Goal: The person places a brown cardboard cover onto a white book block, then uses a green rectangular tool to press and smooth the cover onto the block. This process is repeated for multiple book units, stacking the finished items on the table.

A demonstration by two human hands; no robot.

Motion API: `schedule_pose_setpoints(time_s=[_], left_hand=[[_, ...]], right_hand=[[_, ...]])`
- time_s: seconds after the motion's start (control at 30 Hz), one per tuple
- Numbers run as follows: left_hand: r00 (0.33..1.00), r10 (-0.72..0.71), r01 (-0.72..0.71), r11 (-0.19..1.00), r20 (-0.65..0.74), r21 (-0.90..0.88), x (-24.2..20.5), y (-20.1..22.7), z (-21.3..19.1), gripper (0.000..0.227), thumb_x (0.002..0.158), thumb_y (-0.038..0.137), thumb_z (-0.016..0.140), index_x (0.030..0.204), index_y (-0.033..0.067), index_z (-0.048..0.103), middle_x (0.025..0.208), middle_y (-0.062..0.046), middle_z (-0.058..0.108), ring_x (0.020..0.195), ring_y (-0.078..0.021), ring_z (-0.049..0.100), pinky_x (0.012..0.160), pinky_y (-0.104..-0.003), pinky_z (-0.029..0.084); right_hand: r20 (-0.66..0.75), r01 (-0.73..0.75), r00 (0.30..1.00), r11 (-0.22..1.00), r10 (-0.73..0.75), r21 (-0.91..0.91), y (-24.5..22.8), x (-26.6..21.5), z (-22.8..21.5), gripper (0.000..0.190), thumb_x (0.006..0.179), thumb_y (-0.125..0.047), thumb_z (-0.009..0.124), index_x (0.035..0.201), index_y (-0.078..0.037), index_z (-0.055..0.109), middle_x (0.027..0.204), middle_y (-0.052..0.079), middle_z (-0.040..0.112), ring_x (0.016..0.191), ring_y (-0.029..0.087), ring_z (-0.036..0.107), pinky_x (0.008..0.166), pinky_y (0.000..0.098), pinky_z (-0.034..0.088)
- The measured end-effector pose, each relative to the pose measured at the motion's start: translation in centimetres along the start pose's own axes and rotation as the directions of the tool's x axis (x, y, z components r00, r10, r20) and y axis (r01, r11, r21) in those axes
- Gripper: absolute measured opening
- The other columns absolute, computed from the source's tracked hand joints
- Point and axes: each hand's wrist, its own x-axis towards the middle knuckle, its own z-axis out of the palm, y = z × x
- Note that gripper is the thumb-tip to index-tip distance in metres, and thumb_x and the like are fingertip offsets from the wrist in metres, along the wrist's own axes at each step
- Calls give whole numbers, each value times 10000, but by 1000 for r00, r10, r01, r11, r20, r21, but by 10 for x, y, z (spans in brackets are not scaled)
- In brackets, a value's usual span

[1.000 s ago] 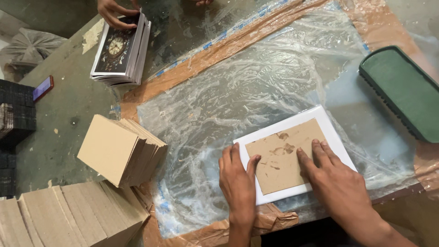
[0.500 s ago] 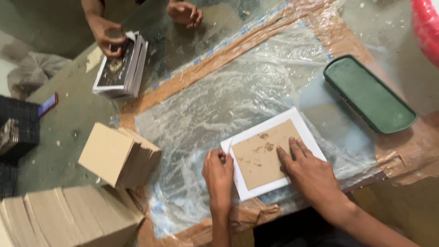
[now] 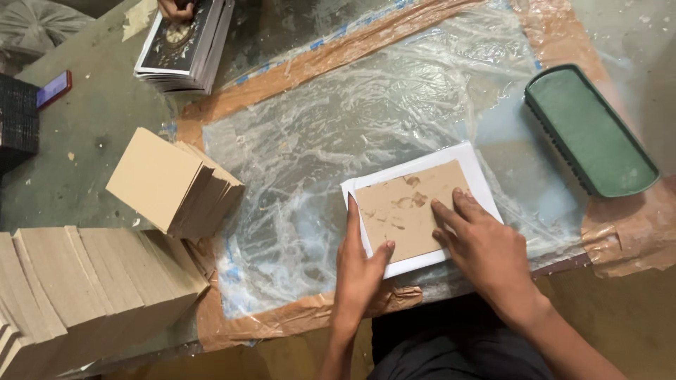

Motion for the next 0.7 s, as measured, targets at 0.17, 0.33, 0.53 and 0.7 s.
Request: schedule_pose_setpoints(time_s=[0.17, 0.33, 0.53, 0.7], left_hand=[[976, -208, 218, 880, 69, -423, 5, 10, -3, 941, 855, -52, 628, 1691, 122, 231, 1312, -200, 695, 920, -303, 699, 618, -414, 545], [994, 79, -101, 912, -72, -398, 95, 16, -41, 927, 831, -93, 665, 1632, 75, 231, 1403, -153, 619, 1114, -205, 707, 814, -251, 659], [1000, -18, 22, 967, 18, -255, 230, -19, -27, 991, 754, -66, 701, 1616, 149, 262, 1023, -119, 722, 683, -171, 682, 473, -308, 576], [994, -15, 37, 979, 110, -200, 243, -56, -24, 985, 734, -22, 691, 1610, 135, 269, 980, -128, 729, 657, -174, 675, 483, -324, 576]], right_hand=[[58, -45, 998, 964, 31, 262, 13, -4, -18, 395, 885, -328, 699, 1267, -229, 725, 1377, 102, 656, 1139, 269, 693, 822, 412, 599], [-45, -143, 984, 923, 170, 358, 27, -26, -65, 373, 911, -265, 685, 1275, -203, 732, 1241, 49, 762, 1037, 208, 754, 819, 369, 596], [48, -312, 949, 900, 312, 305, 36, -33, -66, 337, 904, -264, 729, 1235, -208, 752, 1130, 41, 790, 976, 185, 772, 805, 354, 604], [88, -354, 933, 842, 350, 406, 51, -40, -58, 389, 889, -232, 702, 1272, -186, 750, 1107, 60, 812, 962, 193, 792, 808, 342, 616]])
